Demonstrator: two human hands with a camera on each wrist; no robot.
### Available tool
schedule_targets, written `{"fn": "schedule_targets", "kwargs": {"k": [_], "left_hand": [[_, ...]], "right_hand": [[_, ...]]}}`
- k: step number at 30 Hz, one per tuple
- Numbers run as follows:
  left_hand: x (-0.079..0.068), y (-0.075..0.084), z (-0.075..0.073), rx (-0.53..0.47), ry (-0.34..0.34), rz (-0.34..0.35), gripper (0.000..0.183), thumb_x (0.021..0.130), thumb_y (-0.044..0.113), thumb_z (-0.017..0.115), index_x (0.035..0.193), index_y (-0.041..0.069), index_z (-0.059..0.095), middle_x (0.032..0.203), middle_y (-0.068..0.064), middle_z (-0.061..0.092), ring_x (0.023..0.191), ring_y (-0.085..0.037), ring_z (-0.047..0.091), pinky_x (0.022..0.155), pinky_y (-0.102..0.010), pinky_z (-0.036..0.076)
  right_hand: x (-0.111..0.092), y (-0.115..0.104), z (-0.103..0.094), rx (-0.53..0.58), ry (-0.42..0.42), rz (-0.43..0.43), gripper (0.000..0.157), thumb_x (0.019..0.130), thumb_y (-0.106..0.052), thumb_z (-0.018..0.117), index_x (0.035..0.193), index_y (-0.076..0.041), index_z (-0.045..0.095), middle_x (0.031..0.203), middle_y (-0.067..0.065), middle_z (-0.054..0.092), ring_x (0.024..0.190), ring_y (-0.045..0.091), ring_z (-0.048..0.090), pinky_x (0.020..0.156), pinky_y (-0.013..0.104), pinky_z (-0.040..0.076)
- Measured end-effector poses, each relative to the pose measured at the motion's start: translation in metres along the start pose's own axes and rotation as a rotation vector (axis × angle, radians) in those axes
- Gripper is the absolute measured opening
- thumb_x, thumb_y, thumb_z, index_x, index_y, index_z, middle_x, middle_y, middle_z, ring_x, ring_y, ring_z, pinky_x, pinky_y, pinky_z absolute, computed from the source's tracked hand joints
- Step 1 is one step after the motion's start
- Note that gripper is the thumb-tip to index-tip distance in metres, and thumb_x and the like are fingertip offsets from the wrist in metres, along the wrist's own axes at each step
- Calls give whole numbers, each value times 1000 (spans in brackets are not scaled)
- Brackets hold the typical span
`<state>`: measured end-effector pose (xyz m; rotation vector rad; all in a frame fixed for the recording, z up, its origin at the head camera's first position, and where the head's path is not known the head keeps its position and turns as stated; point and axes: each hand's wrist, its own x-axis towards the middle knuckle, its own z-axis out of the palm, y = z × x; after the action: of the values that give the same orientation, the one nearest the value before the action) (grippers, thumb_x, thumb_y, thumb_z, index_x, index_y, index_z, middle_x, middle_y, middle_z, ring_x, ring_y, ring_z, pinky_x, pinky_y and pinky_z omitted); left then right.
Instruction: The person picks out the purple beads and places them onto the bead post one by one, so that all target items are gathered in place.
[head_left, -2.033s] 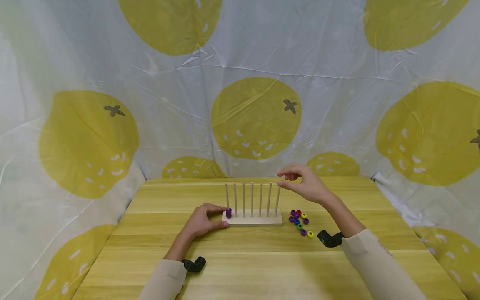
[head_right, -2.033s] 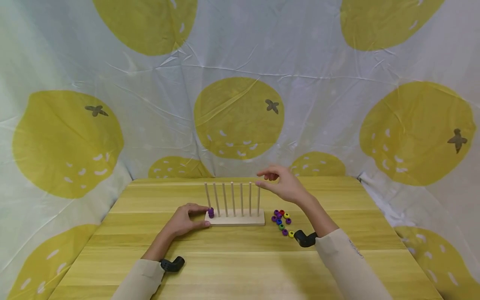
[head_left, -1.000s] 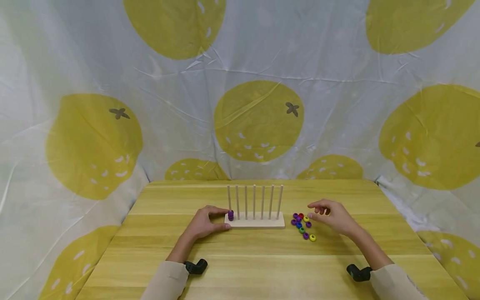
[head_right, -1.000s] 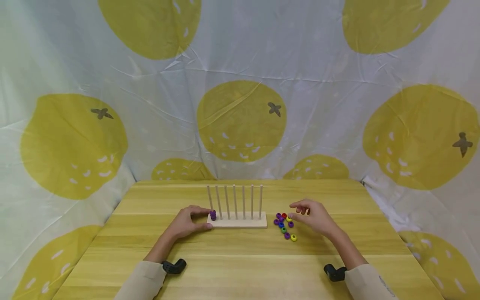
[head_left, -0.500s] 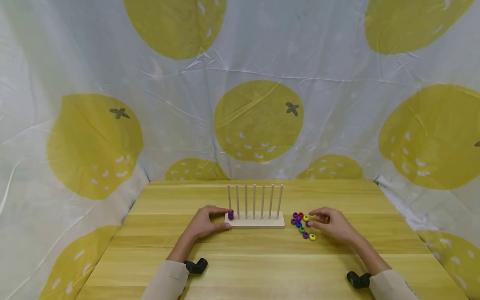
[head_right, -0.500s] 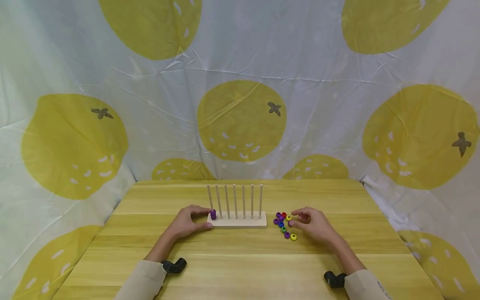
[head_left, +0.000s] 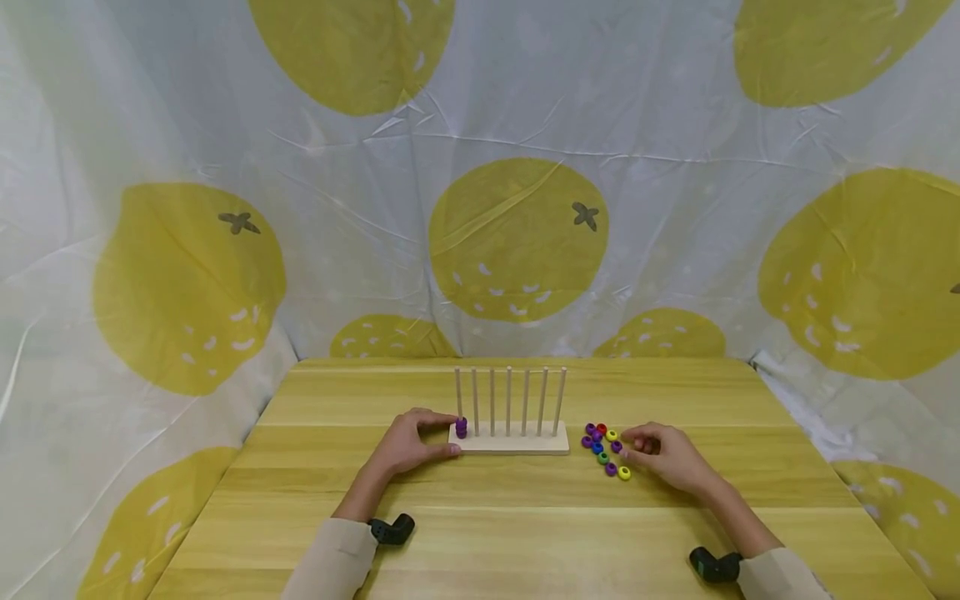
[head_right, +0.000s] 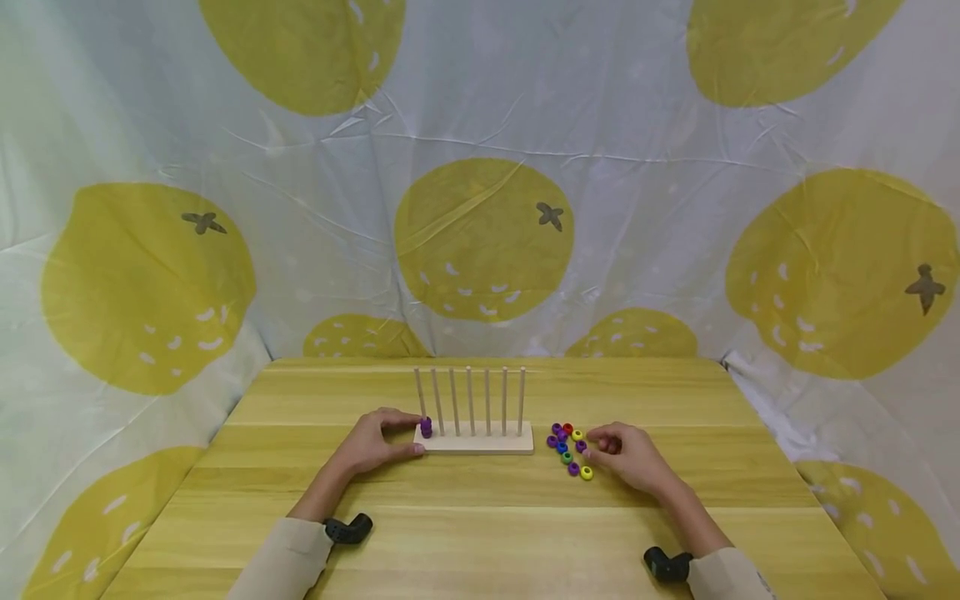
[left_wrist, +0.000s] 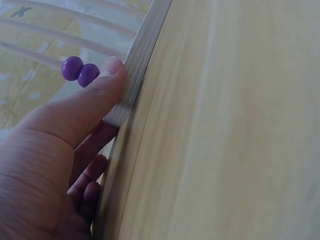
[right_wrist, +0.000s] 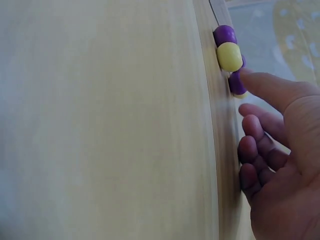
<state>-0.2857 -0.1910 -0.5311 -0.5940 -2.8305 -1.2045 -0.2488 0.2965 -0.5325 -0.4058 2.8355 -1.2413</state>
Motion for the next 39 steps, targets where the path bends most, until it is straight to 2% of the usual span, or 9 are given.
{"fn": "schedule_targets", "kwargs": {"k": [26, 39], "left_hand": [[-1, 0, 0, -17, 0, -6, 54, 75, 56, 88, 125, 39, 73, 128, 10, 71, 128, -23, 60, 112, -52, 46], [-1, 0, 0, -9, -1, -13, 53, 75, 54, 89, 124, 38, 74, 127, 9, 72, 126, -23, 61, 111, -51, 47]], "right_hand": [[3, -1, 9, -38, 11, 4, 25, 91, -32, 81, 109, -14, 79, 83, -4, 63, 71, 9, 51, 62, 24, 42], [5, -11, 2, -9, 61, -9, 18, 92, -29, 80, 103, -16, 80, 87, -2, 65, 75, 10, 54, 64, 22, 46]]}}
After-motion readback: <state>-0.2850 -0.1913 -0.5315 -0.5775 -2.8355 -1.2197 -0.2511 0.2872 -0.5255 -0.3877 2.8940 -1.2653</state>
